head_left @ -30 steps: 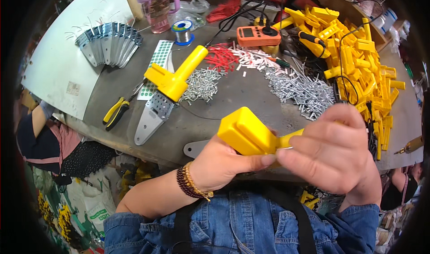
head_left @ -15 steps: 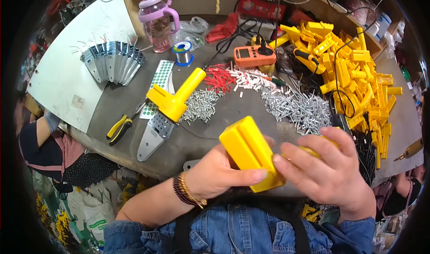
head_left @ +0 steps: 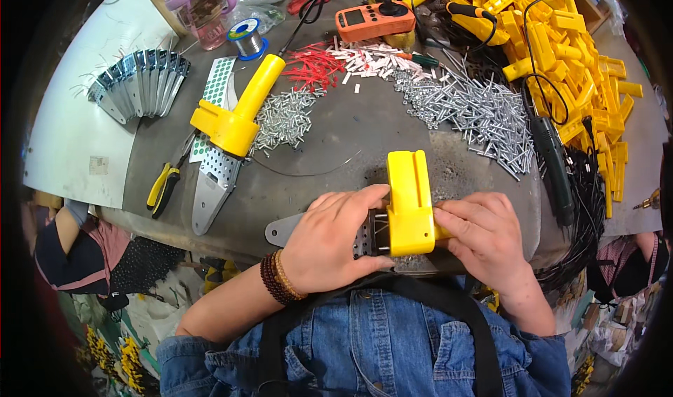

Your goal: Assembling a yellow plastic electronic housing by soldering internal wires and securing the casing with an electric screwdriver.

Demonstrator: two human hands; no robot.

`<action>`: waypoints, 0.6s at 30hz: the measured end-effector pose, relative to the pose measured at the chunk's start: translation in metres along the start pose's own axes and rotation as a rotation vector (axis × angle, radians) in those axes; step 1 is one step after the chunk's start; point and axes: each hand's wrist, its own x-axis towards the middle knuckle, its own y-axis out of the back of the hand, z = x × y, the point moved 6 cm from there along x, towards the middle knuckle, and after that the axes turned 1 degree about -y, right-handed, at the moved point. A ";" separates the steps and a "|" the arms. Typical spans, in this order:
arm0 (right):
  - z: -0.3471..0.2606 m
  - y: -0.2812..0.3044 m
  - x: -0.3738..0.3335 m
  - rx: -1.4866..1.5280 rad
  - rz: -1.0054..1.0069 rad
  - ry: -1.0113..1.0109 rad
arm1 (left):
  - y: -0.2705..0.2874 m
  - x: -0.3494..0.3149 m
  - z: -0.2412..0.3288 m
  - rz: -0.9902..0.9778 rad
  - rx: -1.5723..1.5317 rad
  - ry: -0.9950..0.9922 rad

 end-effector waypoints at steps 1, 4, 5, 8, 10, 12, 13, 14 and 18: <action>0.000 -0.004 -0.002 0.046 0.004 -0.024 | -0.001 -0.002 -0.001 -0.016 -0.016 0.032; 0.000 -0.014 -0.003 0.063 0.007 -0.033 | 0.001 -0.002 0.001 0.009 -0.036 0.046; -0.001 -0.013 -0.002 0.066 0.007 -0.036 | 0.001 -0.002 0.000 0.006 -0.036 0.047; -0.004 -0.011 -0.002 0.061 -0.068 -0.030 | -0.001 -0.003 0.001 0.016 -0.017 0.015; -0.002 -0.010 0.004 0.032 -0.054 0.003 | -0.002 0.000 -0.003 -0.043 -0.066 0.052; -0.001 -0.007 0.007 -0.001 -0.064 0.002 | 0.001 0.007 0.000 0.001 -0.003 -0.006; -0.003 -0.008 0.006 -0.032 -0.069 -0.003 | 0.003 0.008 0.004 0.041 0.063 -0.066; -0.002 -0.010 0.008 -0.031 -0.077 -0.019 | 0.004 0.015 0.009 0.033 0.092 -0.084; 0.001 0.004 0.002 -0.109 0.009 0.074 | -0.016 0.032 0.028 -0.086 0.333 0.032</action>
